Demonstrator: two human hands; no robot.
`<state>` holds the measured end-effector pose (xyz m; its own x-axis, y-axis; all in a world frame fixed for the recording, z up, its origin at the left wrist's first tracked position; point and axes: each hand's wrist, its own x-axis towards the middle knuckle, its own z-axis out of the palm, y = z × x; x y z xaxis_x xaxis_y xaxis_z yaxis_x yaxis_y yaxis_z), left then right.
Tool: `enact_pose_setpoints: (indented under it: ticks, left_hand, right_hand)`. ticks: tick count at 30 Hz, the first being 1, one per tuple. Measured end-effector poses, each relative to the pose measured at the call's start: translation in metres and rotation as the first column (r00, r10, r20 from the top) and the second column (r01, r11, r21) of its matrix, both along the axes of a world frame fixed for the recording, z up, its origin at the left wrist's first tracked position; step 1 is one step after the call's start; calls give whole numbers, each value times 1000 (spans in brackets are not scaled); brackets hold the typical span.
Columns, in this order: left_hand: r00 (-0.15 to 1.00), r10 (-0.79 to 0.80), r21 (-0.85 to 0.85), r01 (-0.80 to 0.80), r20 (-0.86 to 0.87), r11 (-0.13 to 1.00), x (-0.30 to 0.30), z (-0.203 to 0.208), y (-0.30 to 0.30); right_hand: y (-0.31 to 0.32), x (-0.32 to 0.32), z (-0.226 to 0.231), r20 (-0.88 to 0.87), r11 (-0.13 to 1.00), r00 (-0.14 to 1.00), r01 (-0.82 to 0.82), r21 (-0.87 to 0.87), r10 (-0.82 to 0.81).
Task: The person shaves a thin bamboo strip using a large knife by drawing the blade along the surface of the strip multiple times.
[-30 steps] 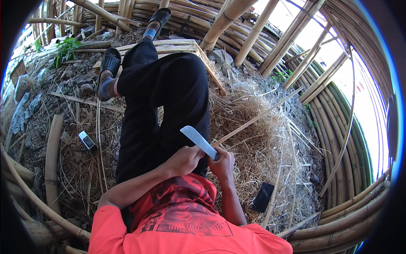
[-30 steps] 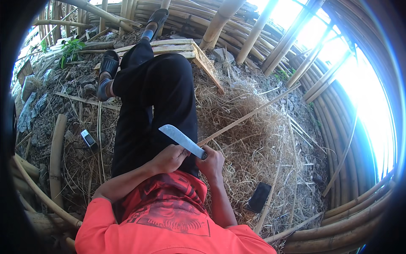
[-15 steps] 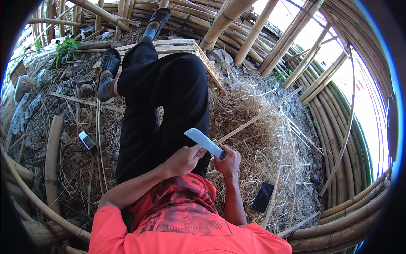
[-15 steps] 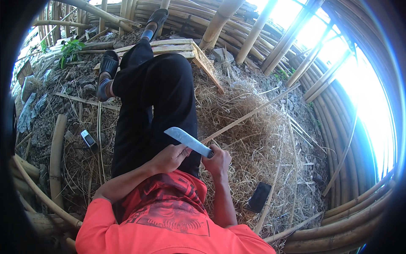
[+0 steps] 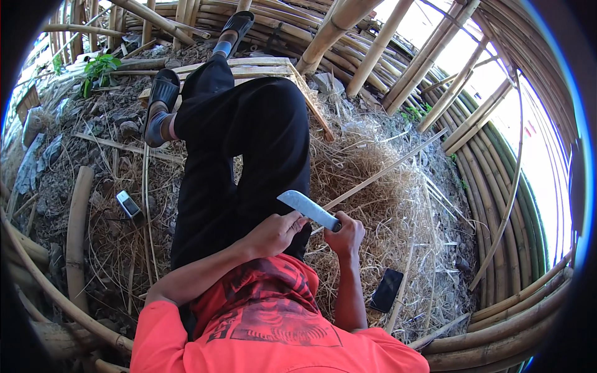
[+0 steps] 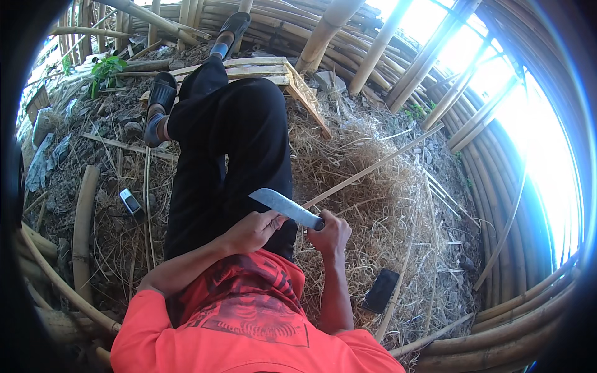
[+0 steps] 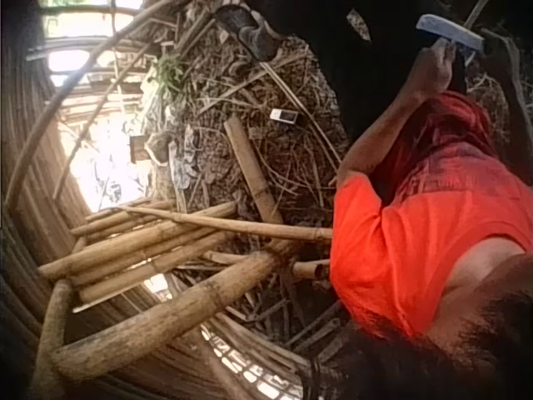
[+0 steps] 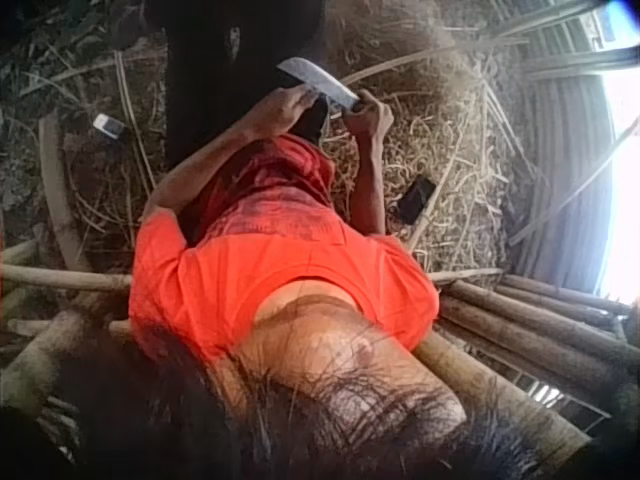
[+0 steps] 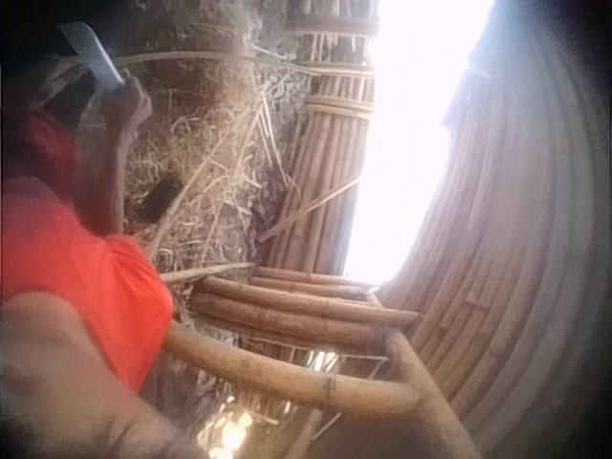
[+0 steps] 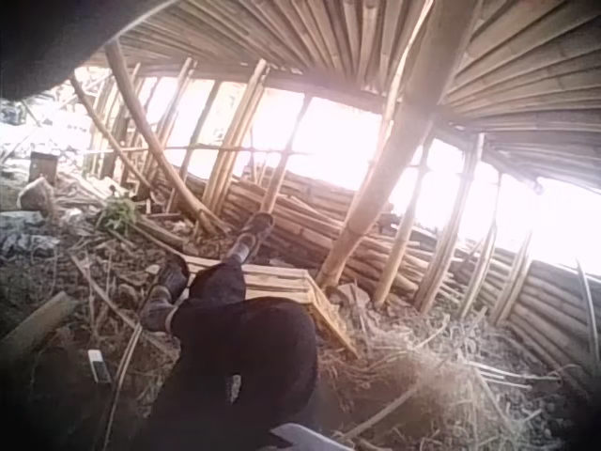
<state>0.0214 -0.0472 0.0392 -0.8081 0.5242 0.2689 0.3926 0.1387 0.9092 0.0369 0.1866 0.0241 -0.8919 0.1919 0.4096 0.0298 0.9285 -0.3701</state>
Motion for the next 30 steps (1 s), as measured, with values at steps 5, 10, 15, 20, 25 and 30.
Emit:
enact_pose_setpoints:
  ticks: [5,10,15,20,25,30]
  left_hand:
    - [997,-18,-55,22,74,998,4,7,-6]
    - [998,-16,-68,21,68,997,4,12,-6]
    - [998,-21,-64,25,61,998,11,12,-18]
    - [991,-97,-46,102,89,994,28,9,-34]
    - [975,-61,12,60,215,998,32,7,-47]
    - [968,-40,3,40,248,999,20,-7,-42]
  right_hand:
    - [46,-6,4,29,989,989,148,-16,-148]
    - [61,-19,11,-10,988,988,156,-1,-156]
    - [90,-27,21,-38,987,987,155,43,-153]
    - [190,-49,-1,-114,809,977,79,-582,-178]
    - [204,-31,6,-119,692,932,165,-703,-342]
    - [102,-6,15,-221,539,939,-47,-841,-263]
